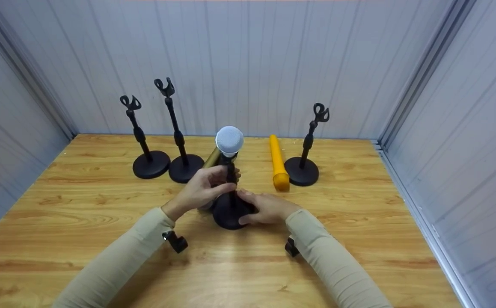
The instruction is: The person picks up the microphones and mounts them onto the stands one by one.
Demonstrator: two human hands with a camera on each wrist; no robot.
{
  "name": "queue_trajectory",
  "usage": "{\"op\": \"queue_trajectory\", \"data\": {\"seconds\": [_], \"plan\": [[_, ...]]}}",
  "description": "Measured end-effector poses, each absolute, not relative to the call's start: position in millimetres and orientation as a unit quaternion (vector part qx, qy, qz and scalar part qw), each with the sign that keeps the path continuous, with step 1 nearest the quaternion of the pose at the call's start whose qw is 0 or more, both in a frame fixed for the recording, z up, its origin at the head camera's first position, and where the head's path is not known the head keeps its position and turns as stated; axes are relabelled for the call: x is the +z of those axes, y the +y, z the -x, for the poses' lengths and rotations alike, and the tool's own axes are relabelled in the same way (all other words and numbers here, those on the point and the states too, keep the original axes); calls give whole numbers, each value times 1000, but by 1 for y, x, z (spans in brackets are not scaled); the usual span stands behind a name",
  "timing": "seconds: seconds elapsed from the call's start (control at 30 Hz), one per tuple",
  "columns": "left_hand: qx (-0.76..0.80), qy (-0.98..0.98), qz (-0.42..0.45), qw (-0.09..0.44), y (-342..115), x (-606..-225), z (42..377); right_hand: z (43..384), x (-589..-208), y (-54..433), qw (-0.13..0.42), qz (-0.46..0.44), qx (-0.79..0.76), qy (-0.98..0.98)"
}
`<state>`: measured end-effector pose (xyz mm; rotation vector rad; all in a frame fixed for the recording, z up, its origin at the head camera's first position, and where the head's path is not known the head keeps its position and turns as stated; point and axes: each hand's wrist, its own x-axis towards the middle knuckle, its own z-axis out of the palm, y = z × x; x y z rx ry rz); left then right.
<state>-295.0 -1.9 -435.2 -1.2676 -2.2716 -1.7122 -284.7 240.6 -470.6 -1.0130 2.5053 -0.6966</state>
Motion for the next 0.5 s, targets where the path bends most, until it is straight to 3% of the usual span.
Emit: {"op": "queue_trajectory", "data": {"seconds": [0.2, 0.5], "plan": [[-531, -746, 403, -17, -2, -430, 291, 285, -470, 242, 172, 357, -237, 887], [-544, -767, 327, 96, 13, -427, 279, 285, -471, 241, 172, 353, -238, 889]]}}
